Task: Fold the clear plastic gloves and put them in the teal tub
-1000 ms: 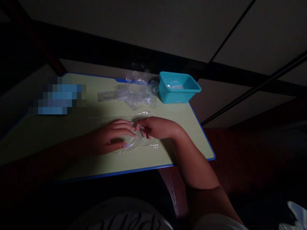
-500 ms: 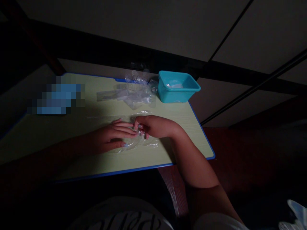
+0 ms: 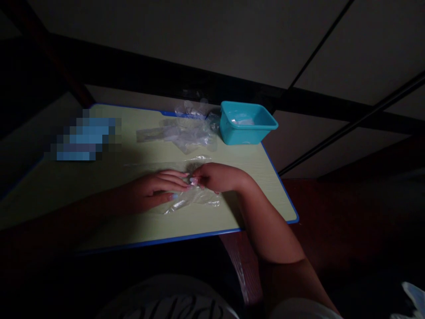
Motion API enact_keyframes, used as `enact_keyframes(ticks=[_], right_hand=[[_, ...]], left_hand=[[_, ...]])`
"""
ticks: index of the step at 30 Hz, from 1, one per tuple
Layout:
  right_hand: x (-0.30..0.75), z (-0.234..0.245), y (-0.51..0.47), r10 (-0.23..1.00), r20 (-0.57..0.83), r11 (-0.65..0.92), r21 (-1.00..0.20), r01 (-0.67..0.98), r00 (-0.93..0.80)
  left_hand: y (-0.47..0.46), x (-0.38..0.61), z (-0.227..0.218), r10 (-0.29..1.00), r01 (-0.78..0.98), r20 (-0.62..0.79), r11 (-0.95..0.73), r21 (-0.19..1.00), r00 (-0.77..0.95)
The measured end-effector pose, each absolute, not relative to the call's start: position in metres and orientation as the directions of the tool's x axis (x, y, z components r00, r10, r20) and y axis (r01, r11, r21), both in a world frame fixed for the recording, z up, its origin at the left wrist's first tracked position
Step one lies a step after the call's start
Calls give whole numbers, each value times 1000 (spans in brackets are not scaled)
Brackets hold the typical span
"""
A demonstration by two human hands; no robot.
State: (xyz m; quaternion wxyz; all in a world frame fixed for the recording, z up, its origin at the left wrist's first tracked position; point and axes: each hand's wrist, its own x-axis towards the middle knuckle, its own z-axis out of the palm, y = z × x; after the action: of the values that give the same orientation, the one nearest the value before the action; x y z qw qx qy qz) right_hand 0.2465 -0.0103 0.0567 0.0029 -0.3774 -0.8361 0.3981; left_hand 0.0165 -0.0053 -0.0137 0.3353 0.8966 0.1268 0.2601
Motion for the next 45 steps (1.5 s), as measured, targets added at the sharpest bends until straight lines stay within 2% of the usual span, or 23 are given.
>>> enact_keyframes(ticks=[9, 14, 16, 22, 26, 32, 45], right_hand=[[250, 53, -8, 600, -371, 356, -670, 652, -709], [252, 53, -9, 591, -478, 193, -699, 689, -650], [251, 54, -9, 589, -492, 174, -697, 695, -641], [247, 51, -10, 609, -453, 243, -674, 697, -651], [245, 49, -10, 634, -455, 199, -685, 701, -625], [242, 50, -13, 614, -477, 172, -696, 697, -629], [253, 54, -8, 699, -418, 198, -666, 719, -580]], left_hand=[[-7, 17, -12, 426, 39, 382, -708, 705, 820], [-7, 17, -4, 437, 66, 351, -698, 713, 828], [-7, 16, -2, 442, 78, 333, -690, 719, 833], [-7, 17, -4, 449, 53, 347, -669, 742, 823], [-8, 18, -6, 471, 37, 366, -651, 758, 803], [-8, 16, 0, 463, 68, 290, -614, 786, 838], [-8, 16, -1, 471, 92, 287, -631, 770, 834]])
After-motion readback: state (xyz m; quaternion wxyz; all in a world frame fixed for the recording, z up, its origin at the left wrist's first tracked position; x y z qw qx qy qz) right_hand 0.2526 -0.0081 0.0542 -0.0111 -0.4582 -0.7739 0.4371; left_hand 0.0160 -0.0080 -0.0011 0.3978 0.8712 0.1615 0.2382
